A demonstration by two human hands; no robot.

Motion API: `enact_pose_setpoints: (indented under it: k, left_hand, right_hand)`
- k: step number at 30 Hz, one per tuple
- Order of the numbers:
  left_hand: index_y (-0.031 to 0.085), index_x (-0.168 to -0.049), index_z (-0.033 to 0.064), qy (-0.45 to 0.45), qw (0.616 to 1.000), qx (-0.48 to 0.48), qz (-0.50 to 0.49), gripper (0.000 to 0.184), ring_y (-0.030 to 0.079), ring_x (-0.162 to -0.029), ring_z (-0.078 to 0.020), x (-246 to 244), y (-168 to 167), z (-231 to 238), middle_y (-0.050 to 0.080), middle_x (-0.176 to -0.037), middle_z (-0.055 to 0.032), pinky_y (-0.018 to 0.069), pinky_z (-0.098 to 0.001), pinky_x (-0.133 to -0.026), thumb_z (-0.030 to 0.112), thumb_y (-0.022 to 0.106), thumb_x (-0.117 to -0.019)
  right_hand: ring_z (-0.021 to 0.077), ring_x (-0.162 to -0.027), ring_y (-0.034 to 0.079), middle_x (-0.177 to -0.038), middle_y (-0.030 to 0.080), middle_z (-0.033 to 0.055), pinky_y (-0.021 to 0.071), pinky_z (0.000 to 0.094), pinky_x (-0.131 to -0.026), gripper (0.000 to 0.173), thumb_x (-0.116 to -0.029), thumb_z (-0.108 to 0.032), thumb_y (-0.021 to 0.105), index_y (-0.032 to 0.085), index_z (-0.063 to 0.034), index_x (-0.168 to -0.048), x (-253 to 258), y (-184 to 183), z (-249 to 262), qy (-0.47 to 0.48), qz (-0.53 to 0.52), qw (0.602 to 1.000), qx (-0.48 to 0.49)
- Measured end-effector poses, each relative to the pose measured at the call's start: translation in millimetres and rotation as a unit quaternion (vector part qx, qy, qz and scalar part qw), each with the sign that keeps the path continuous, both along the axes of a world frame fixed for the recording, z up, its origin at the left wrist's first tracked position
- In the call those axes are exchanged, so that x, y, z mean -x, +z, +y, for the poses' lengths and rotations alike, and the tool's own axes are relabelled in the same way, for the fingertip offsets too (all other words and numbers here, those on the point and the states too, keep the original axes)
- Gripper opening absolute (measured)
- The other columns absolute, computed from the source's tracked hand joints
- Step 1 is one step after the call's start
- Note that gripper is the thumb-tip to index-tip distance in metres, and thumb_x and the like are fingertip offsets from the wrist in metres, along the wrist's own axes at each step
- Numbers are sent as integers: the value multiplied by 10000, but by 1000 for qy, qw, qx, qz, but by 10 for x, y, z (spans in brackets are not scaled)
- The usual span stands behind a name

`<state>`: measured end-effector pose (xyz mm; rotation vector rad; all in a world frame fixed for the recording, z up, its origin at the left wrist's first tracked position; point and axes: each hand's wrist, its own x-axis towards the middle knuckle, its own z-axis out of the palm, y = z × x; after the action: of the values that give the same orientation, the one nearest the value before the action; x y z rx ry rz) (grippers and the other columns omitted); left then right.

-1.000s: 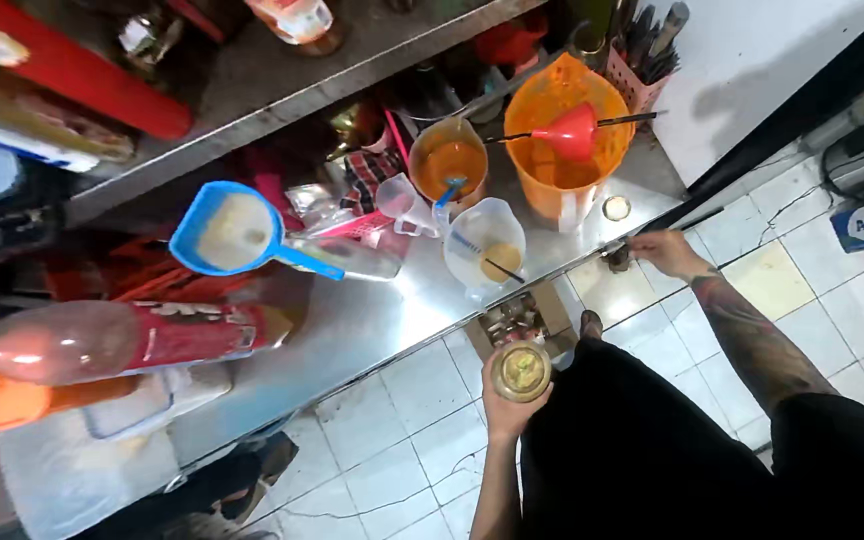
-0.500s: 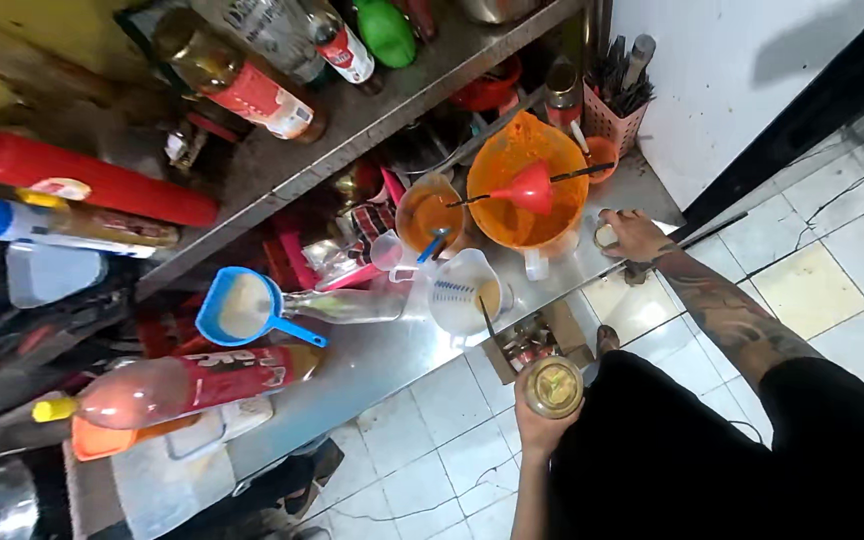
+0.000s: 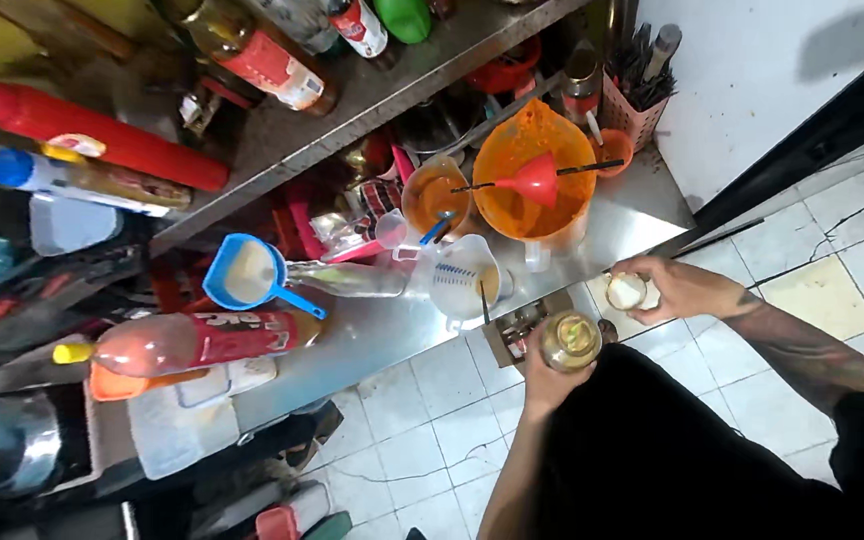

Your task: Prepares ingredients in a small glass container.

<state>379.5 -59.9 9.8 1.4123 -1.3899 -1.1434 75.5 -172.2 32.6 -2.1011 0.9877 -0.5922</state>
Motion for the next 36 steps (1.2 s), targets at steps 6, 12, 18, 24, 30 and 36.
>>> enact_pose_setpoints:
  k: [6, 12, 18, 24, 30, 36]
  left_hand:
    - [444, -1468, -11, -46, 997, -6, -64, 1160, 597, -1281, -186, 129, 119, -176, 596, -1394, -162, 513, -373, -1107, 372, 1013, -531]
    - [459, -1471, 24, -89, 994, -25, -60, 1160, 594, -1282, -161, 107, 266, -232, 606, -1390, -126, 511, -361, -1109, 382, 1015, -518]
    - [473, -1446, 8, -168, 985, -23, 12, 1131, 638, -1209, -129, -22, 546, -199, 650, -1327, -89, 548, -345, -1067, 266, 1027, -494]
    - [530, -1416, 33, -286, 947, -14, 149, 1007, 667, -1186, -163, -260, 945, -164, 695, -1288, -59, 562, -395, -1055, 214, 1017, -553]
    - [546, -1427, 104, -371, 905, 26, 206, 952, 640, -1204, -86, -418, 1255, -231, 682, -1318, 17, 533, -334, -1059, 417, 970, -634]
    - [491, -1435, 6, -1, 996, 91, -11, 1083, 662, -1153, -113, -240, 1720, -391, 669, -1287, -66, 575, -331, -1015, 292, 1015, -531]
  right_hand:
    - [132, -1182, 639, -1262, 667, 46, 547, 344, -1033, 702, -738, -400, 894, 591, -102, -1296, -42, 542, 138, 26, -15, 999, 37]
    - [106, -1173, 653, -1269, 673, 15, 583, 353, -1005, 824, -718, -435, 927, 520, -114, -1359, -136, 818, 119, 43, -64, 996, 33]
    - [189, -1324, 550, -1412, 592, 55, 500, 388, -1098, 563, -917, -473, 750, 623, -240, -1413, -510, 984, 134, 219, -75, 971, 59]
    - [299, -1422, 477, -1448, 587, 99, 363, 520, -1221, 472, -1034, -492, 522, 642, -200, -1385, -889, 1269, 227, 310, -175, 928, 107]
    - [298, -1344, 552, -1379, 634, 111, 458, 474, -1153, 389, -1019, -418, 618, 682, -195, -1331, -1155, 1658, 211, 342, -229, 899, 150]
    - [217, -1370, 515, -1399, 627, 37, 433, 429, -1166, 370, -1074, -344, 484, 670, -212, -1366, -1315, 1910, -11, 115, -159, 962, 188]
